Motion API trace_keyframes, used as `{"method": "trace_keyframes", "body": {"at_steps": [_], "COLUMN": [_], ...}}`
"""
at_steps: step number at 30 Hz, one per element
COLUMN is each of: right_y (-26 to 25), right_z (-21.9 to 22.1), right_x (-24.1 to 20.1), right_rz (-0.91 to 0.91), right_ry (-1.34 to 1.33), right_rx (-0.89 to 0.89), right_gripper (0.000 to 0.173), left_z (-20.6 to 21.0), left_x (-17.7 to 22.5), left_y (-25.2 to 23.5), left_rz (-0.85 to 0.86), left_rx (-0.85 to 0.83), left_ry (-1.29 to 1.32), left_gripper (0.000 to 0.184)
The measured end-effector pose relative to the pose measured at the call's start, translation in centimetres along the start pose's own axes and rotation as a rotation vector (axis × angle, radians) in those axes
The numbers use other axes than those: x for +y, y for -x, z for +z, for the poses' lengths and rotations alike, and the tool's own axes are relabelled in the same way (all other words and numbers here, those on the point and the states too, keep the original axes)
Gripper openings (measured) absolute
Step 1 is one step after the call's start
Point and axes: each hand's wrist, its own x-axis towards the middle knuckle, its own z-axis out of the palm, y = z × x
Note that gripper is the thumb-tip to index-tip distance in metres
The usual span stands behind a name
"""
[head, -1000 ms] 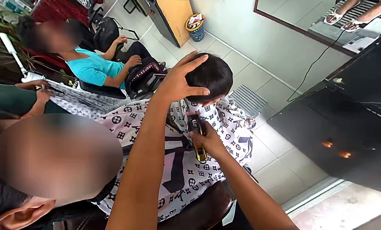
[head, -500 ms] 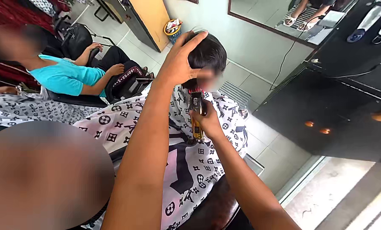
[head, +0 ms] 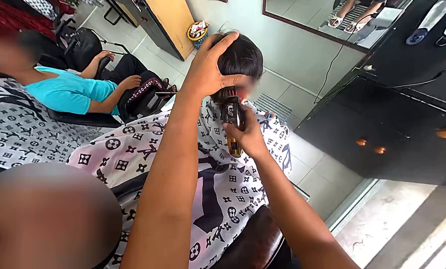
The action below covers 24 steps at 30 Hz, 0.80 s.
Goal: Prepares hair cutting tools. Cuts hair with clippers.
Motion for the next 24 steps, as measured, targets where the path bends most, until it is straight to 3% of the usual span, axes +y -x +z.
{"method": "trace_keyframes", "body": {"at_steps": [2,6,11,17,21,24], "right_y": [0.1,0.2,-1.2,-2.2,-3.3,-3.7], "right_z": [-0.6,-1.8,-3.9,-6.8,-7.9,-8.5], "right_x": [0.3,1.3,-0.4,0.3,0.9,1.6], "right_rz": [-0.019,0.237,0.051,0.401,0.219,0.278], "right_ry": [0.014,-0.246,-0.108,-0.295,-0.170,-0.236], "right_rx": [-0.017,-0.052,-0.069,-0.083,-0.127,-0.135], "right_gripper": [0.071,0.060,0.064,0.048,0.058,0.053], "left_z": [0.4,1.1,2.5,4.2,5.4,6.1], "left_x": [0.1,0.1,0.1,0.1,-0.1,0.0], "left_y": [-0.1,-0.6,-1.3,-2.8,-3.7,-4.1], "left_rz": [-0.014,-0.050,-0.079,-0.097,-0.120,-0.143], "left_rx": [0.001,0.021,0.034,0.029,0.026,0.015], "left_ry": [-0.001,0.003,-0.006,0.027,0.036,0.042], "left_gripper": [0.102,0.102,0.101,0.099,0.099,0.098]}}
